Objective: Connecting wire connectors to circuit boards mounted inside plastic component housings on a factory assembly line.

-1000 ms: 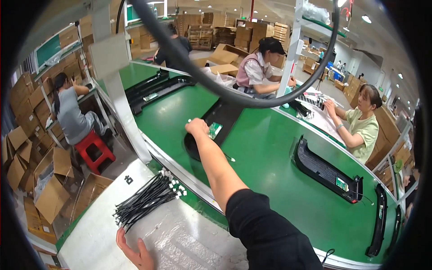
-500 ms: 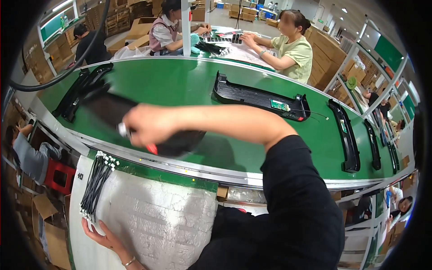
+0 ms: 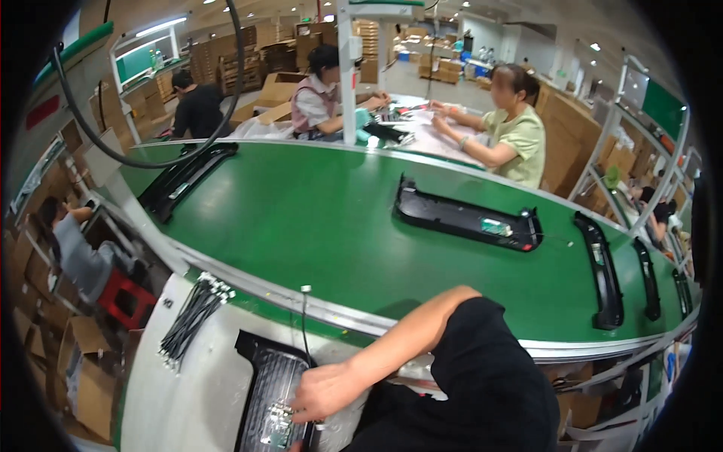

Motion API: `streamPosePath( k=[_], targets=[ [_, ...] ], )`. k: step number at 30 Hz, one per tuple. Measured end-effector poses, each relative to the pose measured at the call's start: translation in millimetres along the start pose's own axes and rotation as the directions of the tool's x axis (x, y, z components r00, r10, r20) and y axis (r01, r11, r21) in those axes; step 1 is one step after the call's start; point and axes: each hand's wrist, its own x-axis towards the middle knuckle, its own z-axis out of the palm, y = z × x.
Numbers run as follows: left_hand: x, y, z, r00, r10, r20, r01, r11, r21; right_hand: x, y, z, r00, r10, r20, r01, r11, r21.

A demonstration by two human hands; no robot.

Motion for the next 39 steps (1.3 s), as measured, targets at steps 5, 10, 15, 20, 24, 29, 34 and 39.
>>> streamPosePath(
  k=[5,10,15,20,24,29,34,39],
  targets=[
    [-5,8,-8,0.958,0.121,-0.260,-0.136,0.990,-0.038,-49,44,-93,0.442,0.750,-0.493,-0.884,0.458,-0.096],
    [4,7,-47,0.926,0.282,-0.250,-0.310,0.947,-0.080,-199,99,-191,-0.246,0.965,0.088,-0.053,-0.104,0.993],
    [4,-10,-50,0.953,0.268,-0.138,-0.280,0.957,-0.076,-243,107,-172,-0.170,0.979,0.113,0.518,-0.009,0.855],
    [0,-11,-51,0.978,0.198,0.060,-0.193,0.978,-0.082,-226,123,-139,-0.120,0.982,0.143,0.656,-0.030,0.755],
    [6,-2,-50,0.982,0.182,0.051,-0.172,0.973,-0.157,-219,142,-136,-0.022,0.997,0.073,0.660,-0.040,0.750],
    [11,-20,-27,0.928,0.368,0.054,-0.367,0.930,-0.033,-219,160,-135,-0.036,0.989,0.142,0.627,-0.089,0.774],
    [15,-31,-29,0.891,0.436,0.128,-0.435,0.900,-0.031,-195,178,-121,-0.029,0.982,0.185,0.610,-0.130,0.782],
    [23,23,-74,0.967,0.198,0.162,-0.145,0.946,-0.291,-171,151,-121,0.020,0.973,0.228,0.424,-0.215,0.880]
  ],
)
